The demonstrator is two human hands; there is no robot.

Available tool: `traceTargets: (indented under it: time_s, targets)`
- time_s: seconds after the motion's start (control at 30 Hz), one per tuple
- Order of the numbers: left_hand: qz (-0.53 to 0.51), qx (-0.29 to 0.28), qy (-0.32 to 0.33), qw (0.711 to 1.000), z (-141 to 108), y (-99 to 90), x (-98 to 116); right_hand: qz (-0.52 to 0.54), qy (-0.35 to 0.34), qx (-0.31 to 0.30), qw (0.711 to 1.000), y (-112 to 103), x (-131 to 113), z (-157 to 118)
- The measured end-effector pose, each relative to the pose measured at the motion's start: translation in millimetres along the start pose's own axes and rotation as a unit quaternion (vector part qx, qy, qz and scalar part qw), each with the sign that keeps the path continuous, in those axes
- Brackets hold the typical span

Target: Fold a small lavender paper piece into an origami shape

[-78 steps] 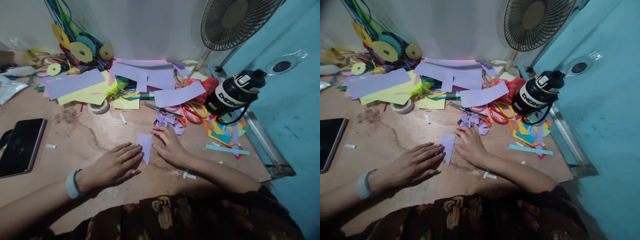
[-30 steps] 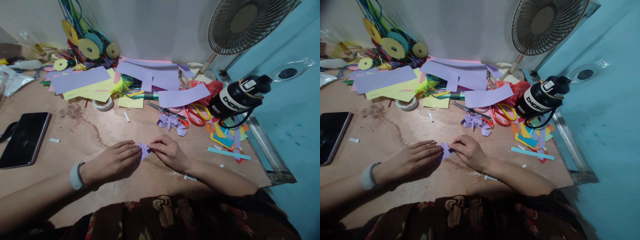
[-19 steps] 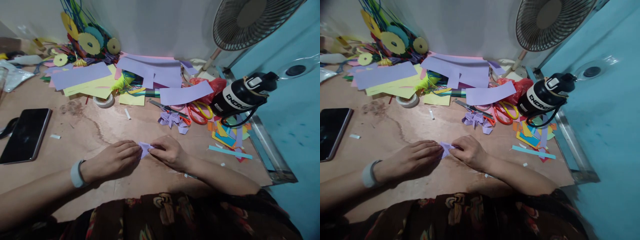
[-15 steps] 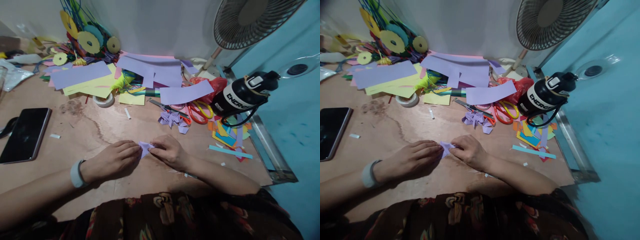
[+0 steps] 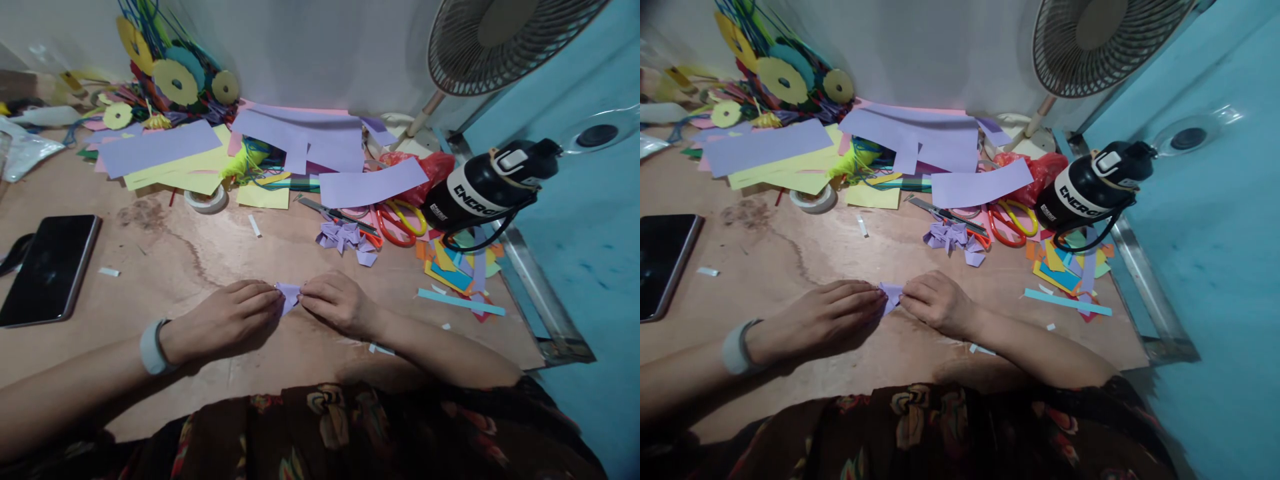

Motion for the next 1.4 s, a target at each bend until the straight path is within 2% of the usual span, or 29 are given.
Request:
traceTargets:
  time_s: [0.17, 0.3, 0.6, 0.97, 1.2, 1.4]
  targets:
    - [0.006, -0.002, 0.000, 1.000, -1, 2.5, 0, -0.045, -0.067, 0.047, 0.996, -7, -8, 1]
    - [0.006, 0.005, -0.004, 1.000, 0, 1.5, 0, -0.060, -0.086, 0.068, 0.992, -9, -10, 2]
    - [0.030, -0.035, -0.002, 0.999, 0, 4.4, 1, -0.068, -0.092, 0.072, 0.991, -9, -11, 5]
    - [0.033, -0.039, -0.007, 0.999, -2, 7.0, -1, -0.064, -0.096, 0.073, 0.991, -10, -12, 6]
    - [0.030, -0.036, -0.003, 0.999, -2, 6.6, 0, -0.048, -0.093, 0.044, 0.994, -7, -11, 3]
    - [0.039, -0.033, -0.008, 0.999, -1, 5.8, -1, -0.044, -0.093, 0.044, 0.994, -7, -11, 1]
Point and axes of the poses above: each hand's wrist, its own z-axis towards the middle knuckle, its own y-axis out of the palm, x = y × z, the point moved 7 cm from there along z, towards the middle knuckle, and after that the axes turned 11 degrees about x, right-handed, at the moved point
